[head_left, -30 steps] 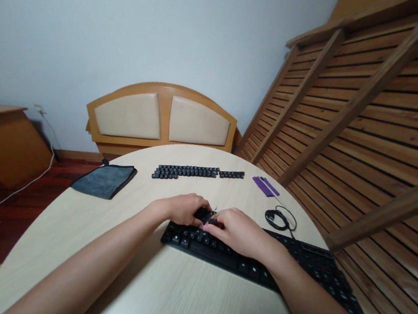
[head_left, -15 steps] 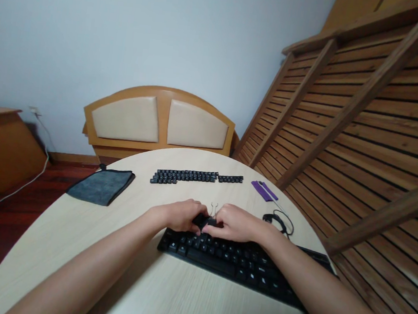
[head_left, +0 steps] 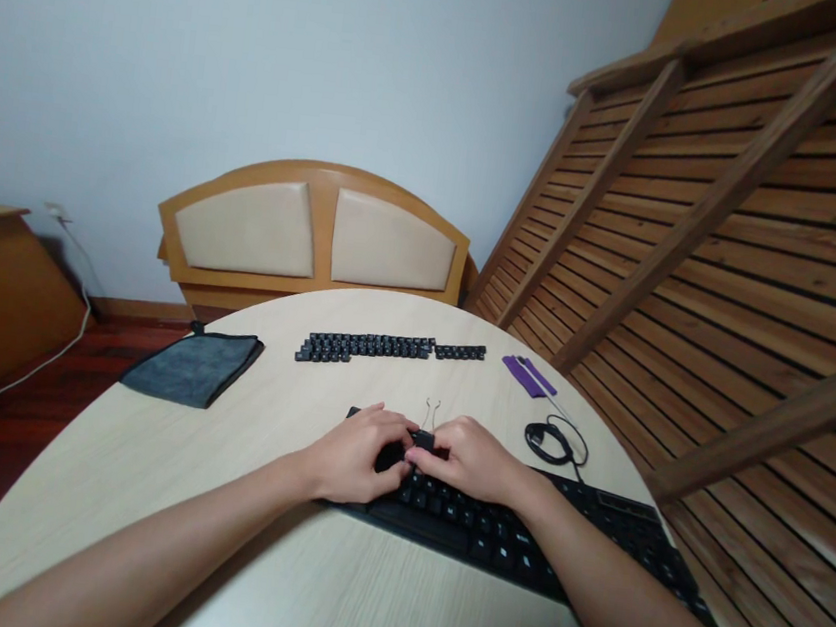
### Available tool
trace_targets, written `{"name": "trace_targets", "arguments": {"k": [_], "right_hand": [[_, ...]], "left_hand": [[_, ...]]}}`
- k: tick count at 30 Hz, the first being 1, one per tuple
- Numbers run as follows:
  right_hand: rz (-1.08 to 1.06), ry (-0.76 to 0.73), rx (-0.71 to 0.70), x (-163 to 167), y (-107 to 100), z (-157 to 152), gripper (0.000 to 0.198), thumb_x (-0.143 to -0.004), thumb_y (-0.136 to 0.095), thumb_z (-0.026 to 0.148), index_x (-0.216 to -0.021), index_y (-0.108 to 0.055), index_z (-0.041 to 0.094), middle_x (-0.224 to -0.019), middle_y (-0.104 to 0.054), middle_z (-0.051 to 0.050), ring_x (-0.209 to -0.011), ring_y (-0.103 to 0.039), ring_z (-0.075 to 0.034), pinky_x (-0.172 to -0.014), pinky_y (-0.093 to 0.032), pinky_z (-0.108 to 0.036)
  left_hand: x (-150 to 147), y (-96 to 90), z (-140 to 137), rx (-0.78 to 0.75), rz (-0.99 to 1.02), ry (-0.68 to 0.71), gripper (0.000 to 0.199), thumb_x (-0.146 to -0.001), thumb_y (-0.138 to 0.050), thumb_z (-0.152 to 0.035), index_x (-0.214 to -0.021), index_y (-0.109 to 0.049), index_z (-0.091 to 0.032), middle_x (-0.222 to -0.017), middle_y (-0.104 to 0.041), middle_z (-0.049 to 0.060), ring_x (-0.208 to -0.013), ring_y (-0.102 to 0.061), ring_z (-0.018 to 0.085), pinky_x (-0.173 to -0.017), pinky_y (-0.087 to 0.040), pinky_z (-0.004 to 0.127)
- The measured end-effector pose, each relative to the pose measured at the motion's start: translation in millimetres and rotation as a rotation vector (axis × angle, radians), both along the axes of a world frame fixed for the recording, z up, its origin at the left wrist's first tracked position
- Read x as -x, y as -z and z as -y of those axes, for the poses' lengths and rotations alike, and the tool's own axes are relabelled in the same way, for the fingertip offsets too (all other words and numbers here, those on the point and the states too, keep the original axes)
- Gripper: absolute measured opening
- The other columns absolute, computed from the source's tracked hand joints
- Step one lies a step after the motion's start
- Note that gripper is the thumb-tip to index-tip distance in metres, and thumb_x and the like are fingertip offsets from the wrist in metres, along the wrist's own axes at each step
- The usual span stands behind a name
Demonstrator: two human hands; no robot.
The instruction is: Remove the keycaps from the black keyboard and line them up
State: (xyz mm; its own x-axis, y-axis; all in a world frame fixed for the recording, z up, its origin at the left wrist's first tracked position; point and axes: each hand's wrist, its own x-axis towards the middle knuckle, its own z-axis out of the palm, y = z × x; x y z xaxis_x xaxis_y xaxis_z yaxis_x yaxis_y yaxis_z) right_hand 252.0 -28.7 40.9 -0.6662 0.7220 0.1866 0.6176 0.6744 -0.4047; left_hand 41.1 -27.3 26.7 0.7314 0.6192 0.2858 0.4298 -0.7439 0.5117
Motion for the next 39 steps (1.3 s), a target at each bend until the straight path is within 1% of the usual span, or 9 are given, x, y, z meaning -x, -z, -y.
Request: {"name": "trace_targets", "arguments": {"k": [4,9,11,14,16,20,28,35,39], "right_hand": [[0.000,0.018,0.006,-1,2,1,0.045,-0.093,-0.050,0.039,-0.059,-0.063,0.013,-0.049,-0.055,0.000,-0.046,-0.041,-0.007,-0.050,-0.025,-0.023],[-0.014,0.013,0.004,-1,0,0,0.043,-0.092,-0.052,0.038,-0.059,-0.066,0.014,-0.048,-0.058,0.000,-0.043,-0.042,-0.007,-0.048,-0.025,-0.023],[-0.065,0.016,0.073,-2,1,-1,0.041,-0.093,-0.052,0.038,-0.064,-0.071,0.015,-0.053,-0.064,-0.002,-0.046,-0.050,-0.009,-0.049,-0.031,-0.021],[-0.201,0.017,0.243,-4,2,-2,0.036,-0.093,-0.051,0.038,-0.078,-0.075,0.016,-0.070,-0.074,-0.003,-0.062,-0.066,-0.013,-0.059,-0.043,-0.020],[-0.267,0.019,0.321,-5,3,-3,0.034,-0.093,-0.051,0.039,-0.087,-0.076,0.017,-0.078,-0.076,-0.004,-0.070,-0.069,-0.015,-0.064,-0.048,-0.021],[-0.305,0.079,0.292,-4,5,-3,0.037,-0.092,-0.053,0.043,-0.080,-0.077,0.017,-0.074,-0.076,-0.003,-0.067,-0.069,-0.015,-0.063,-0.049,-0.022],[-0.360,0.171,0.207,-5,6,-4,0.039,-0.091,-0.054,0.046,-0.079,-0.077,0.017,-0.072,-0.075,-0.004,-0.067,-0.067,-0.016,-0.064,-0.047,-0.024],[-0.393,0.191,0.310,-2,5,-4,0.041,-0.091,-0.054,0.047,-0.076,-0.076,0.016,-0.074,-0.075,-0.005,-0.070,-0.068,-0.017,-0.070,-0.049,-0.026],[-0.510,0.161,0.398,1,6,-4,0.041,-0.090,-0.055,0.049,-0.078,-0.073,0.014,-0.075,-0.074,-0.005,-0.071,-0.068,-0.017,-0.069,-0.050,-0.025]], "left_hand": [[-5,-5.7,8,-0.086,-0.056,-0.032,0.032,-0.078,-0.069,-0.041,-0.097,-0.058,-0.017,-0.112,-0.062,0.011,-0.103,-0.057,0.028,-0.094,-0.045,0.046],[-4,-2.5,8,-0.096,-0.057,-0.024,0.035,-0.078,-0.070,-0.043,-0.098,-0.057,-0.017,-0.110,-0.060,0.010,-0.103,-0.056,0.027,-0.092,-0.047,0.042],[-3,-1.6,8,-0.090,-0.042,-0.014,0.035,-0.078,-0.071,-0.042,-0.100,-0.058,-0.018,-0.114,-0.060,0.010,-0.107,-0.055,0.027,-0.095,-0.046,0.042],[-2,-0.7,7,-0.073,-0.009,0.004,0.033,-0.079,-0.071,-0.041,-0.102,-0.060,-0.019,-0.122,-0.058,0.010,-0.114,-0.053,0.027,-0.100,-0.043,0.042],[-1,0.5,6,-0.043,0.025,0.009,0.028,-0.082,-0.069,-0.038,-0.100,-0.062,-0.019,-0.122,-0.058,0.009,-0.115,-0.053,0.026,-0.100,-0.042,0.041],[0,4.9,2,0.055,0.134,0.017,0.016,-0.086,-0.066,-0.032,-0.095,-0.062,-0.020,-0.110,-0.065,0.006,-0.107,-0.058,0.021,-0.098,-0.043,0.037],[0,11.5,-4,0.264,0.253,-0.093,0.015,-0.083,-0.069,-0.026,-0.096,-0.066,-0.018,-0.100,-0.070,0.004,-0.096,-0.063,0.020,-0.091,-0.046,0.035],[2,15.0,-6,0.356,0.357,-0.088,0.016,-0.085,-0.068,-0.026,-0.097,-0.062,-0.017,-0.098,-0.071,0.004,-0.093,-0.065,0.019,-0.087,-0.049,0.034],[2,13.3,-5,0.282,0.353,-0.071,0.015,-0.086,-0.066,-0.026,-0.098,-0.061,-0.017,-0.096,-0.070,0.004,-0.091,-0.064,0.018,-0.084,-0.049,0.033]]}}
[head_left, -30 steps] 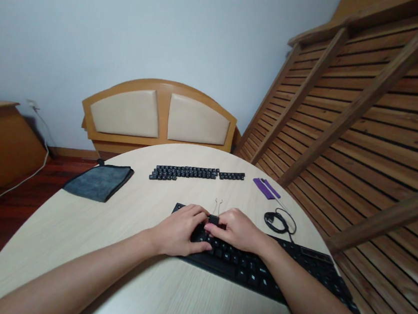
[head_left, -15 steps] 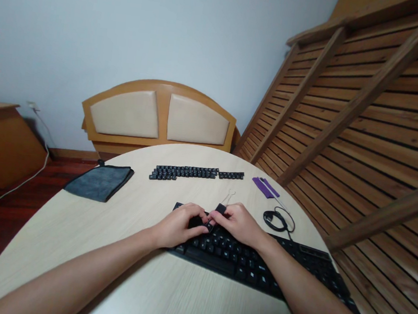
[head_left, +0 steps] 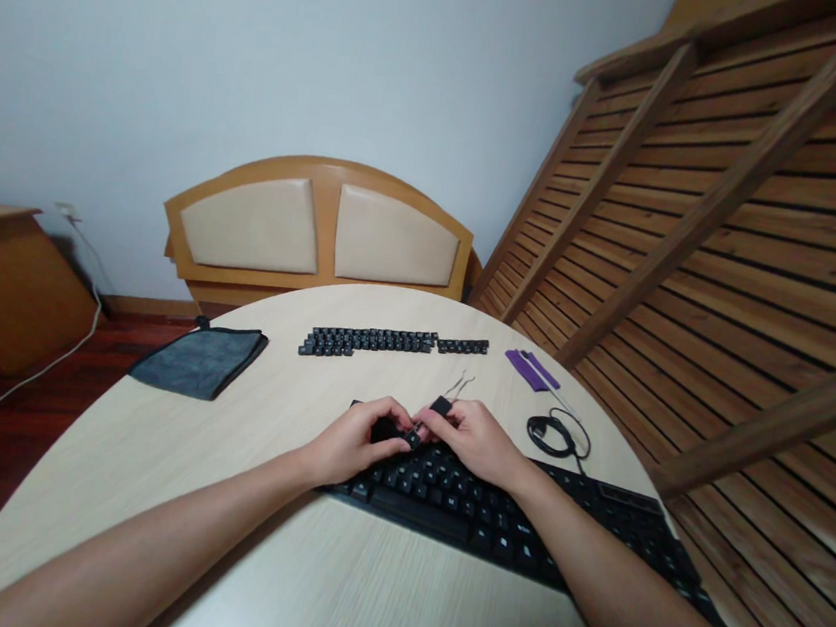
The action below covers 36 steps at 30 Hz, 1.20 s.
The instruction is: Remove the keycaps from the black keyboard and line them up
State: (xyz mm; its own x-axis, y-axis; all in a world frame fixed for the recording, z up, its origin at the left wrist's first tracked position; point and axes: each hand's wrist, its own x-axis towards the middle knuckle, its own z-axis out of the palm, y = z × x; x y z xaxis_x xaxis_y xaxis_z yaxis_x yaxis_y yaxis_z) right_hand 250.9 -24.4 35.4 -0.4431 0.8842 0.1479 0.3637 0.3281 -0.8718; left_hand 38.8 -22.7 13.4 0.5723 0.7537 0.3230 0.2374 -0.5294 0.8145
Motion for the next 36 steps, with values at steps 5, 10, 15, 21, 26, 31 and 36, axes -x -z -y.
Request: {"name": "trace_targets", "arguments": {"k": [5,10,15,21,26,31,36], "right_hand": [[-0.101,-0.012,0.097,2,5,-4,0.043,-0.086,-0.058,0.053,-0.090,-0.072,0.013,-0.074,-0.071,-0.004,-0.069,-0.066,-0.016,-0.066,-0.052,-0.025],[-0.152,-0.003,0.248,3,9,-7,0.050,-0.082,-0.060,0.058,-0.095,-0.072,0.012,-0.077,-0.072,-0.006,-0.070,-0.067,-0.016,-0.068,-0.054,-0.027],[-0.170,0.003,0.318,3,11,-7,0.052,-0.080,-0.062,0.059,-0.097,-0.073,0.011,-0.078,-0.073,-0.008,-0.073,-0.069,-0.016,-0.071,-0.056,-0.028],[-0.180,0.003,0.327,4,11,-8,0.049,-0.078,-0.064,0.059,-0.092,-0.075,0.012,-0.076,-0.074,-0.007,-0.072,-0.069,-0.016,-0.073,-0.056,-0.029],[-0.157,0.010,0.332,3,11,-8,0.048,-0.076,-0.065,0.060,-0.079,-0.074,0.012,-0.071,-0.073,-0.006,-0.066,-0.068,-0.015,-0.068,-0.055,-0.027],[-0.111,0.027,0.304,3,12,-8,0.048,-0.076,-0.066,0.060,-0.072,-0.072,0.012,-0.073,-0.073,-0.007,-0.065,-0.067,-0.014,-0.066,-0.054,-0.026],[-0.089,0.060,0.266,3,12,-10,0.051,-0.076,-0.064,0.062,-0.071,-0.071,0.012,-0.072,-0.073,-0.008,-0.064,-0.067,-0.015,-0.066,-0.054,-0.027]], "left_hand": [[1,-4.1,3,-0.217,-0.086,0.057,0.017,-0.092,-0.058,-0.026,-0.108,-0.064,-0.021,-0.106,-0.068,0.005,-0.101,-0.061,0.019,-0.092,-0.045,0.035],[2,-5.0,4,-0.326,-0.171,0.051,0.024,-0.096,-0.053,-0.027,-0.117,-0.062,-0.024,-0.111,-0.067,0.005,-0.104,-0.060,0.019,-0.091,-0.045,0.036],[3,-4.4,4,-0.353,-0.195,0.042,0.023,-0.096,-0.052,-0.027,-0.116,-0.062,-0.024,-0.111,-0.067,0.005,-0.103,-0.060,0.020,-0.090,-0.045,0.037],[2,-3.7,5,-0.338,-0.173,0.017,0.019,-0.095,-0.053,-0.028,-0.111,-0.062,-0.022,-0.106,-0.068,0.006,-0.099,-0.061,0.020,-0.088,-0.046,0.038],[2,-5.1,5,-0.383,-0.250,0.016,0.018,-0.095,-0.054,-0.028,-0.110,-0.062,-0.023,-0.105,-0.067,0.005,-0.098,-0.061,0.021,-0.086,-0.046,0.036],[0,-3.4,8,-0.506,-0.323,-0.003,0.019,-0.096,-0.051,-0.027,-0.112,-0.062,-0.024,-0.109,-0.066,0.005,-0.100,-0.061,0.021,-0.085,-0.047,0.036],[0,-14.1,5,-0.576,-0.315,-0.020,0.021,-0.097,-0.047,-0.028,-0.113,-0.060,-0.022,-0.105,-0.067,0.005,-0.094,-0.062,0.019,-0.082,-0.049,0.035]]}}
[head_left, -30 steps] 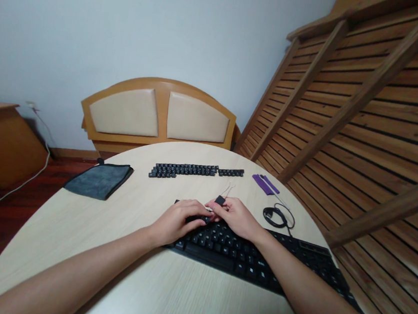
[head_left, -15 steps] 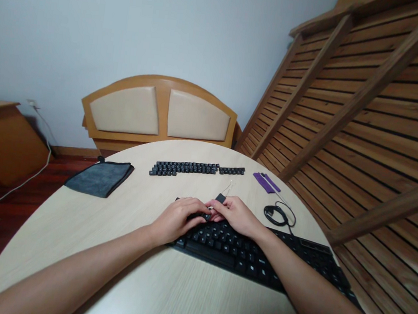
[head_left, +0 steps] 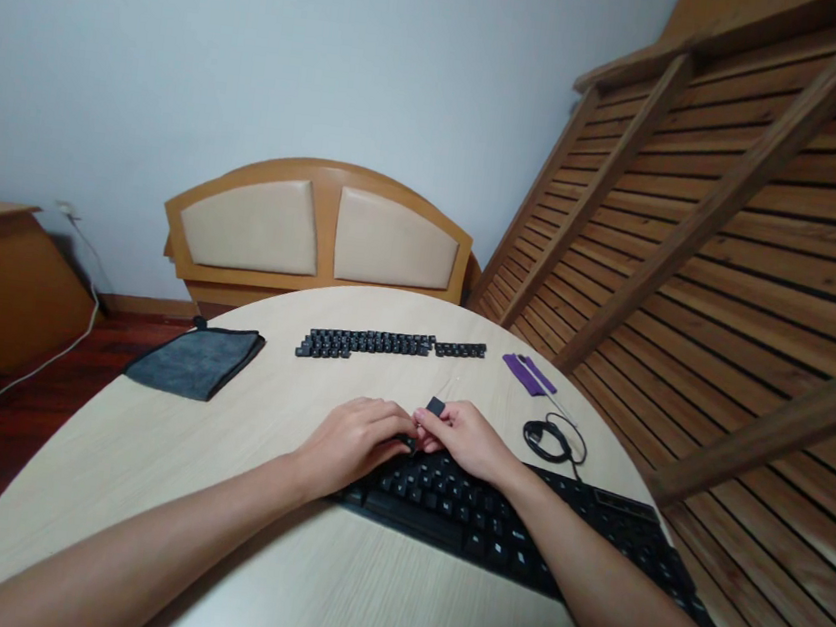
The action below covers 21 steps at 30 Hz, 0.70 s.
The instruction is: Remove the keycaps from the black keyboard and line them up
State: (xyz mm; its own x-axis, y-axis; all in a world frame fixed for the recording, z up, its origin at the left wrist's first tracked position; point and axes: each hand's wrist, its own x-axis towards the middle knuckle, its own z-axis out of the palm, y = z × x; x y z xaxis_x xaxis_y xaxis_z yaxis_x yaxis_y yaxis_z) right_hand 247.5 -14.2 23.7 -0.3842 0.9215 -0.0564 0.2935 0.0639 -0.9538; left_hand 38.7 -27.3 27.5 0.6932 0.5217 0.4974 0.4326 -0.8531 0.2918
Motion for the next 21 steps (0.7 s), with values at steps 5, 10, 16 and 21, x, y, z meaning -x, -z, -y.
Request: {"name": "trace_targets", "arguments": {"k": [5,10,16,21], "right_hand": [[0.003,0.065,-0.004,-1,6,-4,0.053,-0.079,-0.060,0.062,-0.079,-0.071,0.010,-0.074,-0.072,-0.009,-0.063,-0.067,-0.014,-0.063,-0.054,-0.026],[0.010,0.051,-0.010,0,7,-4,0.050,-0.082,-0.060,0.057,-0.084,-0.071,0.008,-0.075,-0.072,-0.009,-0.063,-0.066,-0.013,-0.062,-0.054,-0.026],[0.026,0.031,-0.023,-1,5,-1,0.047,-0.085,-0.058,0.054,-0.082,-0.071,0.009,-0.074,-0.072,-0.009,-0.063,-0.066,-0.013,-0.063,-0.053,-0.026],[0.045,0.021,-0.048,-1,2,1,0.045,-0.086,-0.058,0.052,-0.084,-0.070,0.008,-0.074,-0.072,-0.009,-0.064,-0.066,-0.014,-0.064,-0.053,-0.027]], "left_hand": [[14,-18.3,-46,-0.109,0.146,-0.233,0.018,-0.095,-0.052,-0.029,-0.108,-0.062,-0.021,-0.103,-0.068,0.006,-0.096,-0.061,0.020,-0.086,-0.048,0.035],[35,-0.6,-102,-0.154,0.065,-0.508,0.016,-0.090,-0.059,-0.026,-0.104,-0.065,-0.022,-0.102,-0.070,0.007,-0.097,-0.061,0.025,-0.086,-0.047,0.039],[52,28.6,-118,-0.155,0.007,-0.521,0.013,-0.087,-0.061,-0.024,-0.098,-0.069,-0.023,-0.107,-0.068,0.007,-0.102,-0.056,0.026,-0.091,-0.043,0.043],[60,36.9,-125,-0.138,-0.024,-0.569,0.013,-0.084,-0.065,-0.026,-0.094,-0.072,-0.024,-0.113,-0.064,0.007,-0.105,-0.052,0.028,-0.091,-0.043,0.044]]}}
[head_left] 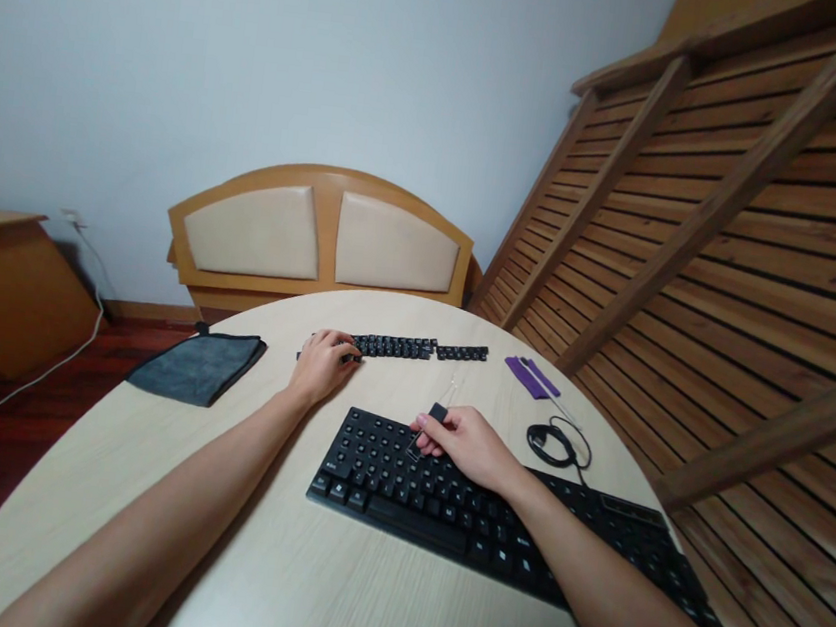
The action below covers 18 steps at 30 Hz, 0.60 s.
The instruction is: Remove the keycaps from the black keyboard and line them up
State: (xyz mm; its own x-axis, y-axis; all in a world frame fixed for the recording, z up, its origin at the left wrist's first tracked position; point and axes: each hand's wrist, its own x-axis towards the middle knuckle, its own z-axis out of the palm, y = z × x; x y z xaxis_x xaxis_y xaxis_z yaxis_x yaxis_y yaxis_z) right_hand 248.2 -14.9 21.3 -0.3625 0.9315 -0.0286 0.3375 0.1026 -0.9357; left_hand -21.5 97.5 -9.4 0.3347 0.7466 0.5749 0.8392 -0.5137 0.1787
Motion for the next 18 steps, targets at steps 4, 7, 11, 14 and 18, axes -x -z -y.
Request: {"name": "trace_targets", "arguments": {"k": [4,7,11,14,18], "right_hand": [[0.027,-0.006,-0.017,0.9,-3.2,2.1,0.044,-0.087,-0.057,0.051,-0.084,-0.070,0.009,-0.075,-0.072,-0.008,-0.065,-0.066,-0.014,-0.065,-0.053,-0.027],[0.045,-0.006,-0.021,1.2,-4.7,3.3,0.044,-0.087,-0.056,0.052,-0.084,-0.070,0.010,-0.075,-0.072,-0.008,-0.065,-0.066,-0.015,-0.065,-0.052,-0.027],[0.046,-0.015,-0.019,0.4,-4.6,3.8,0.044,-0.087,-0.056,0.051,-0.085,-0.071,0.010,-0.076,-0.073,-0.009,-0.066,-0.066,-0.016,-0.065,-0.052,-0.027],[0.048,-0.020,-0.021,-0.1,-3.0,3.7,0.044,-0.087,-0.056,0.051,-0.086,-0.071,0.010,-0.077,-0.073,-0.009,-0.067,-0.066,-0.016,-0.066,-0.052,-0.028],[0.075,-0.027,-0.026,-0.2,-2.9,4.0,0.046,-0.086,-0.056,0.054,-0.086,-0.071,0.010,-0.079,-0.073,-0.009,-0.070,-0.067,-0.018,-0.068,-0.052,-0.028]], "left_hand": [[2.7,4.5,-6.0,0.013,-0.002,-0.038,0.014,-0.081,-0.067,-0.027,-0.094,-0.073,-0.024,-0.113,-0.063,0.007,-0.107,-0.051,0.029,-0.092,-0.044,0.044],[2.6,6.7,-7.3,0.017,0.001,-0.058,0.016,-0.081,-0.066,-0.026,-0.094,-0.073,-0.023,-0.113,-0.063,0.007,-0.108,-0.051,0.029,-0.093,-0.044,0.044],[1.9,8.0,-7.1,0.023,0.004,-0.074,0.019,-0.082,-0.064,-0.027,-0.098,-0.072,-0.023,-0.113,-0.063,0.007,-0.109,-0.051,0.029,-0.094,-0.044,0.043],[1.6,8.3,-7.3,0.027,0.006,-0.074,0.021,-0.082,-0.063,-0.027,-0.101,-0.071,-0.023,-0.114,-0.063,0.007,-0.109,-0.051,0.028,-0.095,-0.043,0.043],[1.7,8.5,-8.1,0.033,0.010,-0.072,0.018,-0.083,-0.061,-0.025,-0.097,-0.071,-0.024,-0.114,-0.063,0.007,-0.108,-0.051,0.028,-0.094,-0.043,0.043]]}}
